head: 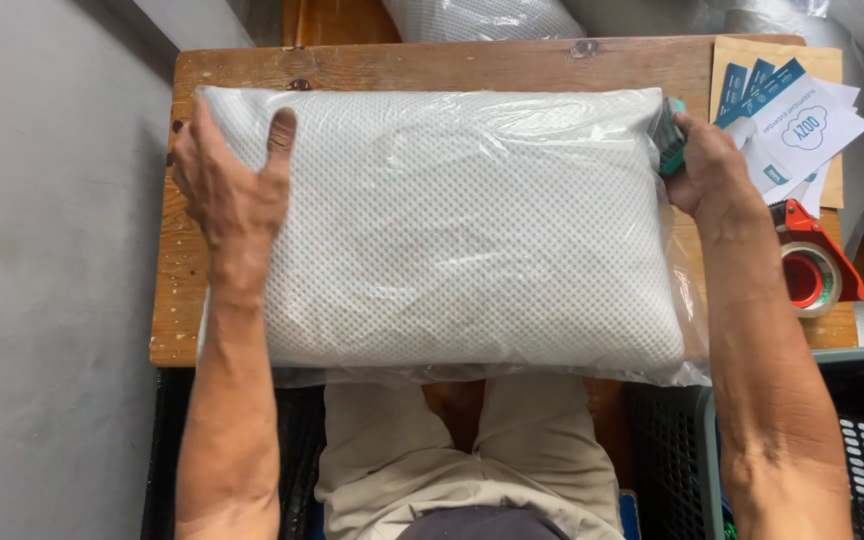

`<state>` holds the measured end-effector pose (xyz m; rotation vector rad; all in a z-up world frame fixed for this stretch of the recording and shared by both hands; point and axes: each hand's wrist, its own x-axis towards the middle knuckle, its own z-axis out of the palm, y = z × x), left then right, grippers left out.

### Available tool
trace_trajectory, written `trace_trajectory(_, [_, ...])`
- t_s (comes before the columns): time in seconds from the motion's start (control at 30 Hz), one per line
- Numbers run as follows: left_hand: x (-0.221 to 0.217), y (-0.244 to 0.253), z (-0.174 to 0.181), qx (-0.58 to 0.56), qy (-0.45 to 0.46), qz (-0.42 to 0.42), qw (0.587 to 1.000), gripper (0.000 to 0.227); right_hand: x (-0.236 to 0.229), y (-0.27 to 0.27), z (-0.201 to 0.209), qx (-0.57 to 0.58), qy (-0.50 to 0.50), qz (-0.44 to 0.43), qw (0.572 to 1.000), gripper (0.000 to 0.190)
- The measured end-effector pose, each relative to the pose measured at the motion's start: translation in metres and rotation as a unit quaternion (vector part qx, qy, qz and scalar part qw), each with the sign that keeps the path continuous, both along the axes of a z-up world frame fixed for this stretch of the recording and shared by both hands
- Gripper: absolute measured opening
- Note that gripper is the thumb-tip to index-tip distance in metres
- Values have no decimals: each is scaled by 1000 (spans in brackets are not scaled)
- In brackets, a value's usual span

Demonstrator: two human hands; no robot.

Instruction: The person scrubs a white pillow wrapped in a clear plastic bag using a green sponge. The person repeatedly rubs the sponge over the surface of the pillow and then presses down on it with both hands.

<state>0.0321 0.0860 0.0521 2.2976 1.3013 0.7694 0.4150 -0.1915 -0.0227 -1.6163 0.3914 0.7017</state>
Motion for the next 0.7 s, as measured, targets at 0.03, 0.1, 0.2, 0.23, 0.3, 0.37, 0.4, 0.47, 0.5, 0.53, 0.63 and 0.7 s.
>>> trace_trajectory(0.03, [-7,20,6,-173,68,54,981,120,-1,3,-7,87,43,-17,995,17])
trace_trajectory(0.1, [-12,18,19,-270,47,46,961,125,-15,7,3,59,24,-9,998,23])
trace_trajectory(0.2, [-13,16,18,-309,40,26,950,135,-31,5,38,-106,-129,118,979,43])
trace_trajectory(0.23, [-15,15,13,-257,54,21,965,140,-37,3,51,-237,-255,236,907,47])
trace_trajectory(0.3, [-21,23,-14,-216,25,21,976,136,-27,26,66,-192,-378,252,870,48])
trace_trajectory(0.37, [-25,22,-32,-179,7,14,984,133,-26,57,74,-148,-484,260,822,49])
trace_trajectory(0.4, [-26,17,-37,-176,-8,33,984,134,-26,79,77,-181,-500,297,793,48])
trace_trajectory(0.47, [-28,14,-50,-174,-22,57,983,135,-37,120,84,-211,-513,336,761,46])
trace_trajectory(0.5, [-30,16,-59,-144,-59,48,987,134,-48,139,87,-368,-438,440,692,51])
trace_trajectory(0.53, [-34,18,-68,-114,-97,43,988,133,-60,161,91,-509,-348,522,590,57])
trace_trajectory(0.63, [-27,21,-90,-87,-111,40,989,137,-79,212,76,-516,-339,551,561,57])
trace_trajectory(0.7, [-29,13,-87,-86,-137,49,986,136,-111,251,70,-480,-360,575,556,55])
